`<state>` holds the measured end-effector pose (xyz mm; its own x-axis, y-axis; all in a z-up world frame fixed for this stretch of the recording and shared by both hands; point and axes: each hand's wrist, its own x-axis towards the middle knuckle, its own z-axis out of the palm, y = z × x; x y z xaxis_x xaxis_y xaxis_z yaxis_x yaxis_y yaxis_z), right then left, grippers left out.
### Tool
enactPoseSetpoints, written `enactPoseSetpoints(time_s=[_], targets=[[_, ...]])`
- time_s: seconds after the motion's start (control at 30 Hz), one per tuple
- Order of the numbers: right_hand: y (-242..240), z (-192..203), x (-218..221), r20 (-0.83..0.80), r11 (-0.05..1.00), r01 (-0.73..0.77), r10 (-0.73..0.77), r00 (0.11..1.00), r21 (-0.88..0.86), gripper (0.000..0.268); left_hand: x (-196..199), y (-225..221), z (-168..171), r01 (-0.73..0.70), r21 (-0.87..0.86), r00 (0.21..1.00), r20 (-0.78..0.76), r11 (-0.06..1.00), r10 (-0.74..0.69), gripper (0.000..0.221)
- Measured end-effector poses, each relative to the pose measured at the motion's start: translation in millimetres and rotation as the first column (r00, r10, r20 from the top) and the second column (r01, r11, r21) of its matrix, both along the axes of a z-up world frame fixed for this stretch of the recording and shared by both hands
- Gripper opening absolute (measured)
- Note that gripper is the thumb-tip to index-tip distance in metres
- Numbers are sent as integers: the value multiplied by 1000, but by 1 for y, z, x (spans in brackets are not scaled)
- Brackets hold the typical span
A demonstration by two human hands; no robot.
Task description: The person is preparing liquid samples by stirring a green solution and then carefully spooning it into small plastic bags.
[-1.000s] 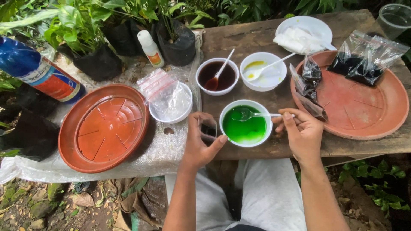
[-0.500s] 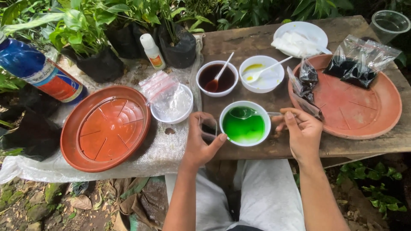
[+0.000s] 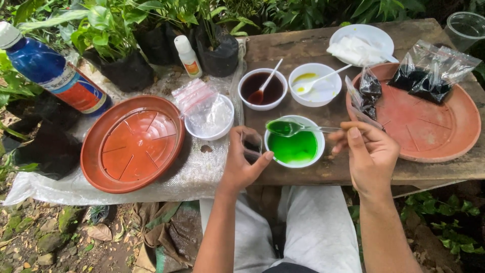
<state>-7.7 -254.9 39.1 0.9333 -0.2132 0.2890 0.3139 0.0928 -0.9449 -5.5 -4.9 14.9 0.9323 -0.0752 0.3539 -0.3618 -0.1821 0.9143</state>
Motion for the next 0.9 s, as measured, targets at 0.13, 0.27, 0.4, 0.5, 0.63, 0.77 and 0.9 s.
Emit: enactPoseSetpoints(time_s=[0.13,0.27,0.4,0.5,0.63,0.77,0.9], targets=[[16,24,-5,12,994,7,-6,1000,-106,21,3,1,-7,-3,4,1000,24,1000,3,48],[28,35,-7,169,983,-5,37,985,-182,20,8,4,-19,-11,-72,999,44,997,15,59],[36,46,-17,252,940,15,76,965,-340,19,7,3,-19,-9,-68,1000,25,998,11,62],[39,48,-20,382,866,92,119,916,-491,14,7,3,-18,-7,-78,1000,22,997,8,60],[50,64,-24,462,805,131,191,866,-578,13,9,2,-23,-7,-75,999,44,997,10,58],[44,65,-22,434,838,77,199,879,-540,15,12,2,-30,-24,-89,998,54,996,29,54],[22,46,-23,301,942,118,-18,954,-315,17,11,2,-33,-11,-212,997,72,977,26,43]])
